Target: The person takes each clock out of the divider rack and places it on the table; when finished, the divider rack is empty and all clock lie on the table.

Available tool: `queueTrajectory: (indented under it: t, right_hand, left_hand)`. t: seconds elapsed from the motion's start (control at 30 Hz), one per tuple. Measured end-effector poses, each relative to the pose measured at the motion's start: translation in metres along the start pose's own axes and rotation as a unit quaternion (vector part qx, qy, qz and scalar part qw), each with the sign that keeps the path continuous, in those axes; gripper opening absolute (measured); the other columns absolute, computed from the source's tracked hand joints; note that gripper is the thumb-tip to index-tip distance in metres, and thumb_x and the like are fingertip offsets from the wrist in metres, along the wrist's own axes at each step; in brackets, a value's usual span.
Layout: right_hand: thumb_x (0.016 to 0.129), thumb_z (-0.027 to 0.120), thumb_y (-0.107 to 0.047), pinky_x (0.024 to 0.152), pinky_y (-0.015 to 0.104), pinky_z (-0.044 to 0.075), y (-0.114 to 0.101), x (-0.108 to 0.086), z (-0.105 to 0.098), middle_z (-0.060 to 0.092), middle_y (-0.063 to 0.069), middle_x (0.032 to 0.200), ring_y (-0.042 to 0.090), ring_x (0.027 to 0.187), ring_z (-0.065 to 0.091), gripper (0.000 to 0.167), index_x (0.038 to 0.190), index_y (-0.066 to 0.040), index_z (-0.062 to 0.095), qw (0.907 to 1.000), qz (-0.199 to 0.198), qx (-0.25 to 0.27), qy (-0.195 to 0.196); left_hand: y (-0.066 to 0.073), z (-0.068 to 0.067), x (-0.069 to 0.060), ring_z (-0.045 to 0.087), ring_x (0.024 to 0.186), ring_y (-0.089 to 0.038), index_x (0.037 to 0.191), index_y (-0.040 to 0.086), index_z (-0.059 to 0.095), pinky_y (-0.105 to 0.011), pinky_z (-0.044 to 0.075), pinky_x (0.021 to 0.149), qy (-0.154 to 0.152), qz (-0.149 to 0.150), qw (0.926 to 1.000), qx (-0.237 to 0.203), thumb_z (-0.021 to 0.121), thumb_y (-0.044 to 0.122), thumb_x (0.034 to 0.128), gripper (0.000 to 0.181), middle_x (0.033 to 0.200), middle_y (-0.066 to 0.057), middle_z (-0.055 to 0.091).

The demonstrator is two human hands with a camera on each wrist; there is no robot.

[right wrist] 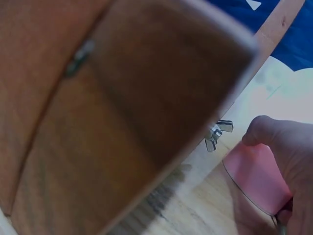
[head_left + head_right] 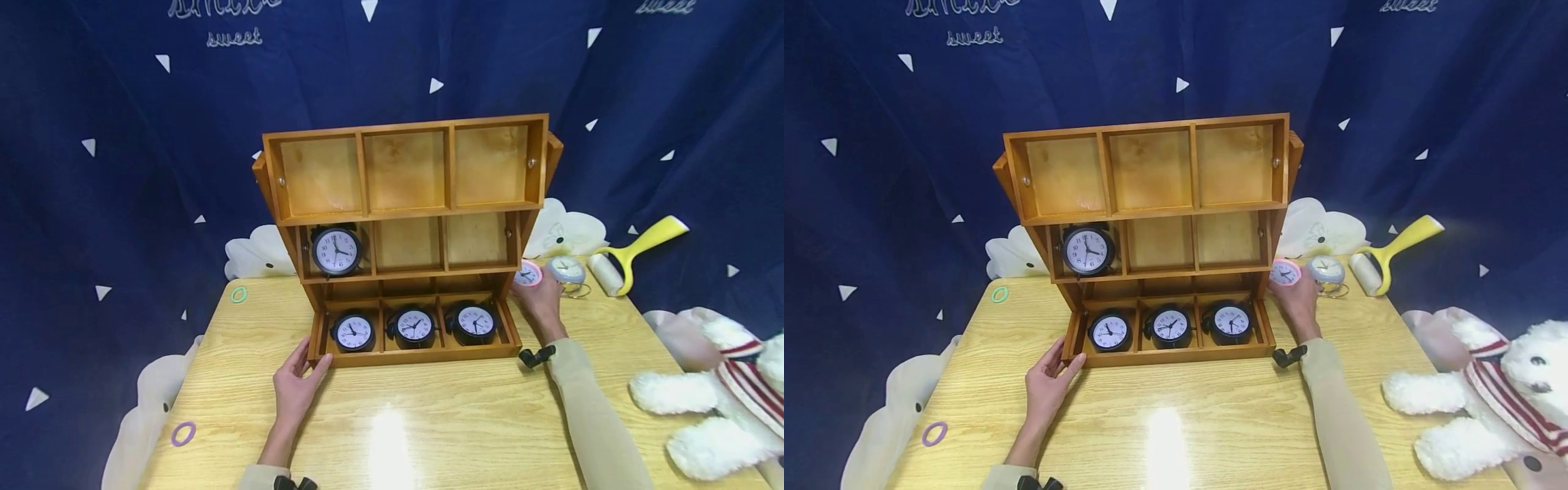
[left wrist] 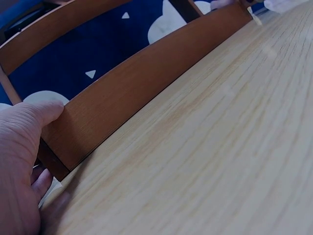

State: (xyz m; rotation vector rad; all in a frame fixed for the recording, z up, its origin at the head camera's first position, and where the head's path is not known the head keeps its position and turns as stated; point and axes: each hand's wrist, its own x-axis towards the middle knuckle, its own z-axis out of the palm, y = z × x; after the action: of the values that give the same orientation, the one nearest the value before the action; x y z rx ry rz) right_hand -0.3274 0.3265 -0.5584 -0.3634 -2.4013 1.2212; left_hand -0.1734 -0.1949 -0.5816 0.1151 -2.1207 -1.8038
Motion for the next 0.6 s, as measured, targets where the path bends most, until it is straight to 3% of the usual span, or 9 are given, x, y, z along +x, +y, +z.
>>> queueTrajectory:
  t: [0.13, 0.37, 0.5, 0.6]
  right_hand:
    - [0.081, 0.087, -0.020, 0.101, 0.057, 0.035, 0.001, 0.000, 0.000, 0.066, 0.032, 0.120, 0.048, 0.110, 0.056, 0.065, 0.133, 0.007, 0.059, 0.9999, -0.003, -0.015, -0.003]
    - [0.081, 0.086, -0.013, 0.093, 0.047, 0.047, -0.001, -0.006, -0.003, 0.067, 0.031, 0.114, 0.042, 0.104, 0.060, 0.056, 0.125, 0.009, 0.059, 0.9996, -0.011, 0.025, 0.009]
    - [0.084, 0.085, -0.014, 0.094, 0.044, 0.053, -0.008, -0.013, -0.009, 0.067, 0.029, 0.120, 0.038, 0.111, 0.063, 0.053, 0.121, 0.009, 0.055, 0.9982, -0.005, 0.060, 0.002]
    - [0.086, 0.086, -0.016, 0.110, 0.046, 0.049, -0.012, -0.017, -0.014, 0.063, 0.028, 0.133, 0.038, 0.127, 0.059, 0.059, 0.127, 0.008, 0.053, 0.9959, 0.006, 0.090, -0.008]
  left_hand:
    - [0.003, 0.000, -0.001, 0.059, 0.133, -0.029, 0.144, 0.000, 0.060, -0.007, 0.048, 0.097, -0.001, -0.007, 1.0000, 0.002, 0.087, 0.012, 0.0868, 0.065, 0.143, -0.020, 0.062]
    - [0.037, 0.000, -0.007, 0.058, 0.134, -0.035, 0.143, -0.008, 0.057, -0.015, 0.050, 0.100, -0.011, -0.027, 0.9995, 0.010, 0.086, 0.007, 0.0869, 0.065, 0.142, -0.026, 0.060]
    - [0.025, 0.000, -0.005, 0.057, 0.134, -0.034, 0.144, -0.007, 0.056, -0.017, 0.050, 0.102, -0.008, -0.025, 0.9996, 0.013, 0.086, 0.008, 0.0873, 0.066, 0.143, -0.025, 0.059]
    - [0.011, 0.000, -0.002, 0.057, 0.135, -0.033, 0.145, -0.003, 0.057, -0.012, 0.048, 0.100, -0.003, -0.023, 0.9996, 0.014, 0.086, 0.009, 0.0873, 0.066, 0.144, -0.022, 0.060]
